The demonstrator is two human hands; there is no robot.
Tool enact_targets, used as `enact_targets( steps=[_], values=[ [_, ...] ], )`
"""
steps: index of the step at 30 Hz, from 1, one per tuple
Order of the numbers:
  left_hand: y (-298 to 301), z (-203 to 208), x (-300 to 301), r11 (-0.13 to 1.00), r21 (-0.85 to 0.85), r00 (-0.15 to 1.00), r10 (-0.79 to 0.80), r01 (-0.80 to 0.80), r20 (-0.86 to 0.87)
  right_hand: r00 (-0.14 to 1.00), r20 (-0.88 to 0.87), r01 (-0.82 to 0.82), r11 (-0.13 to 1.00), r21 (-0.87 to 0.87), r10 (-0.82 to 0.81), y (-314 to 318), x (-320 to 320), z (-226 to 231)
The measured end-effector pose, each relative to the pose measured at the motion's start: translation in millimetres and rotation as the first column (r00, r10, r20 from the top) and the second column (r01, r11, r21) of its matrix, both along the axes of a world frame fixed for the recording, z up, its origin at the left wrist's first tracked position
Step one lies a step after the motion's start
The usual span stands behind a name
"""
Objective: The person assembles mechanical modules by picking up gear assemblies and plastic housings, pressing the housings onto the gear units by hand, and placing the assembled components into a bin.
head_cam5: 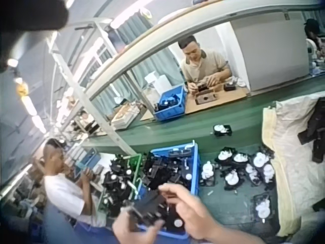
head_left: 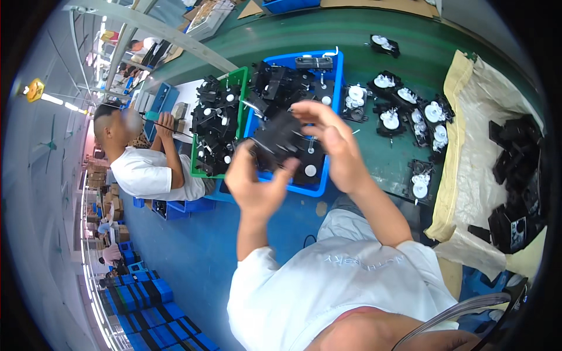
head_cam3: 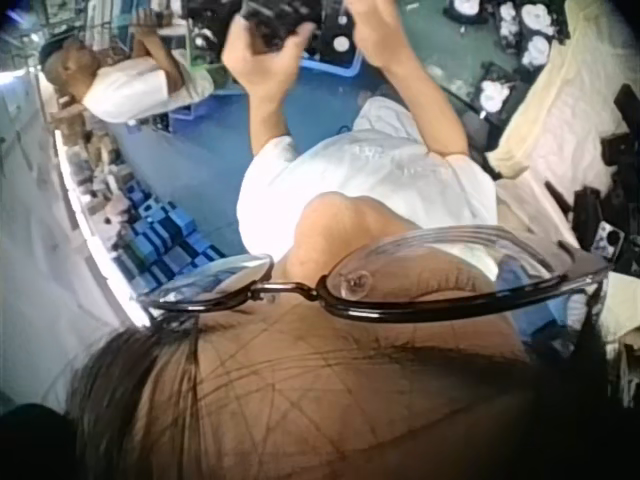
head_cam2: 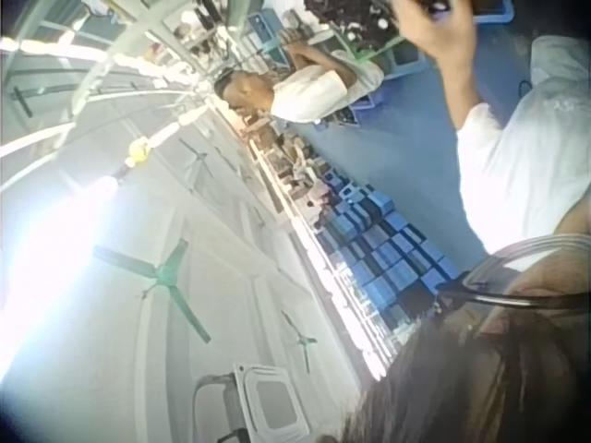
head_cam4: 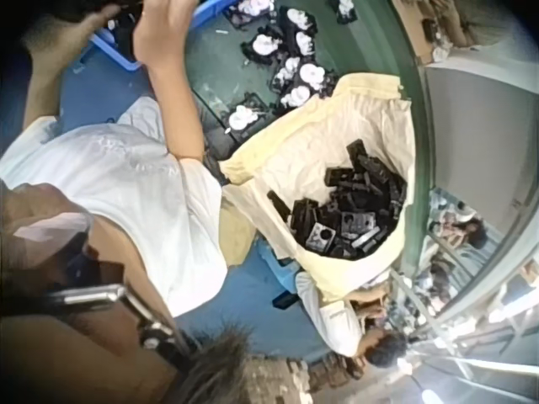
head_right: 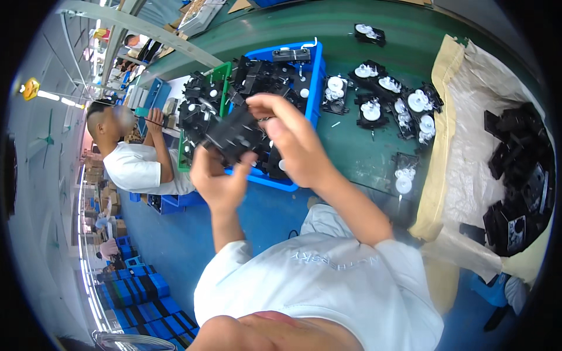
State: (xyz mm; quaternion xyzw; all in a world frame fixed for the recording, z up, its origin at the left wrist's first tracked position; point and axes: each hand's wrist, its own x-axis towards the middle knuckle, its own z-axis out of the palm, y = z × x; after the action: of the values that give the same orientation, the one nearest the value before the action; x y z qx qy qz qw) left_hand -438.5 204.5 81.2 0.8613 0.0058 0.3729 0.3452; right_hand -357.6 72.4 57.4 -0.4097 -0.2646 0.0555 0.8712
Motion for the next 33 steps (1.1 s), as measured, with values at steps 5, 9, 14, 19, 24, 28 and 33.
enact_targets(
  steps=[5,9,14,19,24,28,33],
  values=[
    [-24,-16,-13,0.994,0.106,0.998,0.012,-0.019,0.065,0.988,0.059,-0.145,0.987,0.065,0.142,27,9,-37],
    [6,-28,-16,0.996,0.062,0.998,0.056,-0.057,0.019,0.998,0.045,-0.048,0.993,-0.103,0.053,44,-7,-23],
    [109,-2,3,0.892,-0.151,0.903,0.428,-0.426,-0.019,0.998,0.014,-0.054,0.938,-0.344,0.062,33,-10,-18],
    [228,-56,24,0.620,0.246,0.612,0.782,-0.745,-0.117,0.950,-0.067,-0.296,0.810,-0.506,0.306,-18,0,-16],
    [224,-59,70,0.468,0.481,0.395,0.884,-0.741,-0.251,0.981,0.060,-0.117,0.813,-0.571,0.183,-67,-12,-12],
    [223,-20,114,0.377,0.704,0.577,0.815,-0.602,0.057,0.977,0.151,-0.019,0.758,-0.652,0.154,-100,-23,-8],
    [102,42,266,0.901,0.392,0.776,0.110,0.186,-0.620,0.970,0.242,0.158,0.735,-0.660,0.009,-135,-33,-6]
  ],
)
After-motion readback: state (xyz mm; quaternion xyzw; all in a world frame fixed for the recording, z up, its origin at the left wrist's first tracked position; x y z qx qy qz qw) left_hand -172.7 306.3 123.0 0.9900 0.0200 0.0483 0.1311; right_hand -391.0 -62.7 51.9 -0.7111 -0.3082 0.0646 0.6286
